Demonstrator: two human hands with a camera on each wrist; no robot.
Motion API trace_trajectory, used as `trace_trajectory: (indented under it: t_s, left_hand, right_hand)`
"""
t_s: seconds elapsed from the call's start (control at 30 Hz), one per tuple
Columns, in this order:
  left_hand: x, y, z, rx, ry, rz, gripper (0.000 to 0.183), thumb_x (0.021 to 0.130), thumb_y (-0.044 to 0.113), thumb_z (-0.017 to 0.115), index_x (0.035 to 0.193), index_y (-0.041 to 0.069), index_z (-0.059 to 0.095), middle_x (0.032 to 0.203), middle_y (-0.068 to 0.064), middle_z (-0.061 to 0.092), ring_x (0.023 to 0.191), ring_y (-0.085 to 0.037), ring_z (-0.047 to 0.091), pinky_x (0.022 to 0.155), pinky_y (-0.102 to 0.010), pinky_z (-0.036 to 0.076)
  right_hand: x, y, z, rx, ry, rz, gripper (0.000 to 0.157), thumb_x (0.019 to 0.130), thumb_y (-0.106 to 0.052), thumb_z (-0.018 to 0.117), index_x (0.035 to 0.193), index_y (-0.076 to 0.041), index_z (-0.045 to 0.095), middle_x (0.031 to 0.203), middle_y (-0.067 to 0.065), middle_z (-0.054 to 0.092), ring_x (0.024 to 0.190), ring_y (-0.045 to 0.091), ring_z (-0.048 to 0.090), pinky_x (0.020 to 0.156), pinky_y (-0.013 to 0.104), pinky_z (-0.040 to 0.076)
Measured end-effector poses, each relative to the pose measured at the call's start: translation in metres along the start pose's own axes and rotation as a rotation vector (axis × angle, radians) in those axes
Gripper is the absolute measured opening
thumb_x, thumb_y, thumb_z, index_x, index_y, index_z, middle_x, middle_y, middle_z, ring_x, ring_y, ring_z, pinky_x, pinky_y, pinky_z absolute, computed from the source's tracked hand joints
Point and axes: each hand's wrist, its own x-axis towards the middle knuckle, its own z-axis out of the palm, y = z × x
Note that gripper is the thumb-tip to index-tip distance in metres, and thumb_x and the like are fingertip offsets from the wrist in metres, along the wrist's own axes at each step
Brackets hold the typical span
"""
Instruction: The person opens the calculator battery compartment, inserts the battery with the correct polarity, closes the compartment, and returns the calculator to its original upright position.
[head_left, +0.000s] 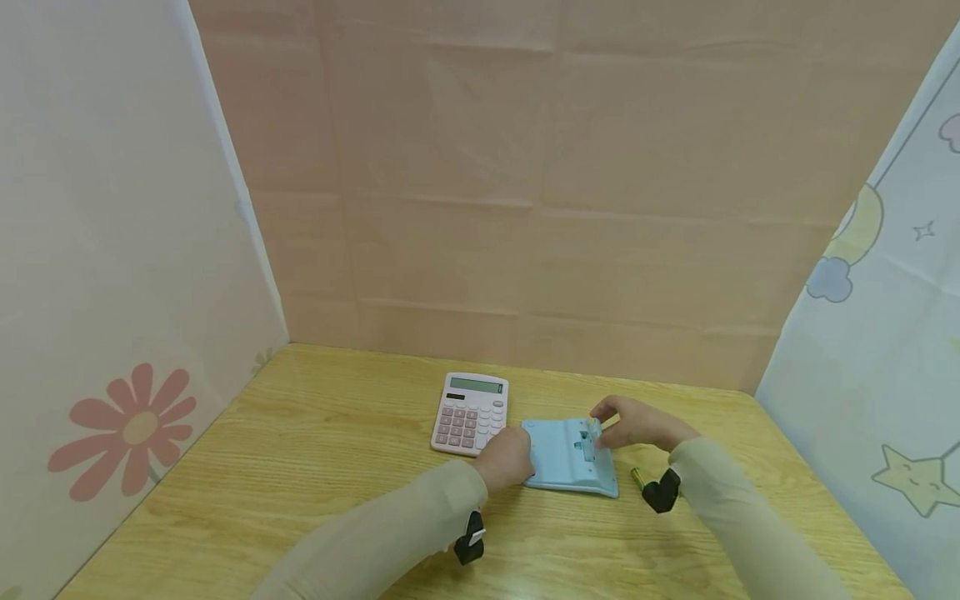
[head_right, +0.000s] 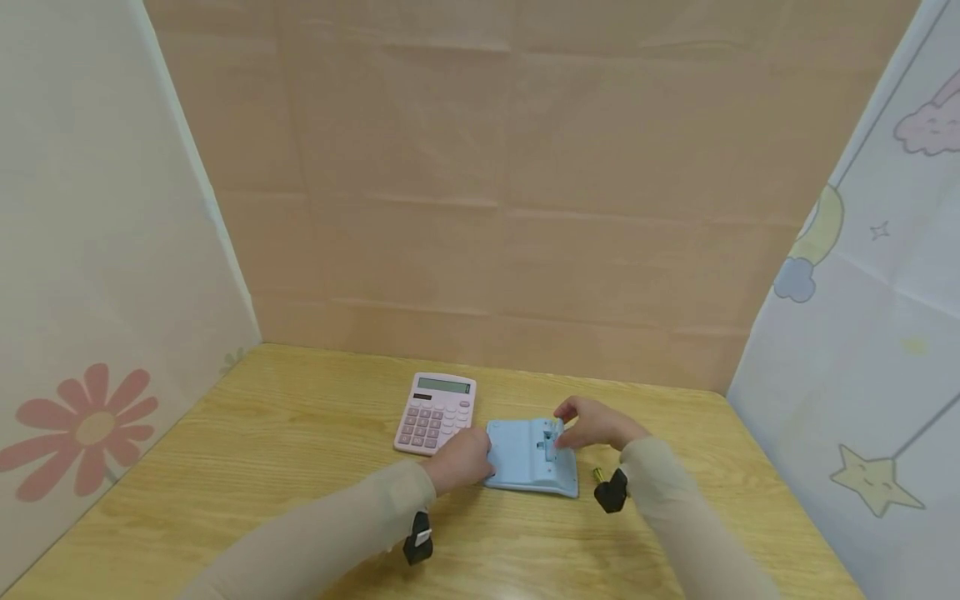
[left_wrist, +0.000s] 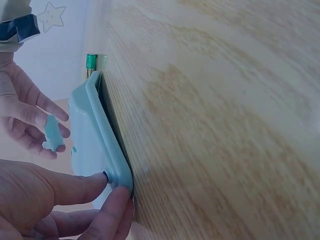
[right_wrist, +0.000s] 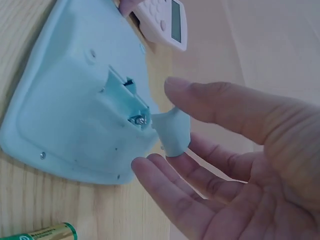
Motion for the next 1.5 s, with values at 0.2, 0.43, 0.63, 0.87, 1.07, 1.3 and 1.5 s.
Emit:
trace_trajectory:
  t_s: [0.2, 0.43, 0.63, 0.87, 1.07, 1.3, 1.5]
  left_hand:
    - [0.0, 0.001, -0.001, -0.005, -0.005, -0.009, 0.014, 0.084, 0.008, 0.072, 0.076, -0.001, 0.064, 0.06, -0.002, 0.051, 0.054, -0.012, 0.045, 0.049, -0.021, 0.036]
    - [0.0, 0.0, 0.0, -0.006, -0.009, -0.01, 0.015, 0.084, 0.007, 0.072, 0.074, 0.0, 0.063, 0.06, -0.002, 0.049, 0.053, -0.012, 0.044, 0.049, -0.021, 0.035]
    - [0.001, 0.001, 0.003, 0.022, -0.006, 0.01, 0.02, 0.084, 0.008, 0.071, 0.069, 0.002, 0.06, 0.058, -0.001, 0.046, 0.051, -0.011, 0.041, 0.047, -0.021, 0.033]
    - [0.003, 0.002, 0.003, 0.032, -0.003, 0.012, 0.017, 0.084, 0.008, 0.071, 0.072, 0.002, 0.061, 0.06, -0.001, 0.048, 0.053, -0.011, 0.043, 0.048, -0.021, 0.034]
    - [0.002, 0.001, 0.003, 0.013, 0.002, 0.021, 0.018, 0.084, 0.006, 0.07, 0.07, 0.002, 0.06, 0.059, -0.001, 0.046, 0.052, -0.011, 0.041, 0.047, -0.021, 0.033]
    - [0.0, -0.001, 0.003, 0.016, 0.002, 0.03, 0.023, 0.084, 0.006, 0.069, 0.066, 0.005, 0.056, 0.057, 0.001, 0.041, 0.05, -0.01, 0.038, 0.046, -0.021, 0.031]
    - [-0.001, -0.002, 0.003, 0.026, 0.008, 0.026, 0.021, 0.084, 0.007, 0.07, 0.068, 0.003, 0.058, 0.057, 0.001, 0.044, 0.051, -0.01, 0.04, 0.046, -0.02, 0.032]
  right_hand:
    - [-0.003, 0.003, -0.009, 0.033, 0.011, 0.002, 0.063, 0.083, -0.012, 0.076, 0.13, 0.011, 0.042, 0.129, 0.03, 0.043, 0.107, 0.03, 0.057, 0.086, 0.039, 0.054]
    - [-0.006, 0.013, -0.016, -0.042, 0.062, 0.009, 0.063, 0.084, -0.016, 0.075, 0.131, 0.012, 0.043, 0.127, 0.029, 0.047, 0.113, 0.039, 0.054, 0.091, 0.047, 0.049]
    - [-0.005, 0.033, -0.021, -0.158, 0.125, 0.037, 0.062, 0.083, -0.019, 0.076, 0.129, 0.011, 0.047, 0.124, 0.03, 0.051, 0.113, 0.044, 0.051, 0.09, 0.053, 0.047]
    - [-0.005, 0.054, -0.028, -0.139, 0.159, 0.101, 0.062, 0.083, -0.014, 0.075, 0.128, 0.016, 0.045, 0.122, 0.033, 0.05, 0.1, 0.035, 0.059, 0.084, 0.045, 0.052]
    - [-0.004, 0.063, -0.026, -0.046, 0.152, 0.13, 0.06, 0.082, -0.007, 0.074, 0.126, 0.019, 0.043, 0.12, 0.034, 0.048, 0.095, 0.027, 0.061, 0.079, 0.04, 0.056]
    - [-0.002, 0.065, -0.019, 0.009, 0.143, 0.118, 0.059, 0.081, -0.003, 0.073, 0.126, 0.02, 0.042, 0.122, 0.035, 0.046, 0.103, 0.035, 0.057, 0.082, 0.044, 0.054]
    - [0.0, 0.064, -0.013, -0.031, 0.157, 0.116, 0.06, 0.08, -0.007, 0.076, 0.125, 0.018, 0.045, 0.123, 0.035, 0.048, 0.109, 0.042, 0.054, 0.084, 0.046, 0.053]
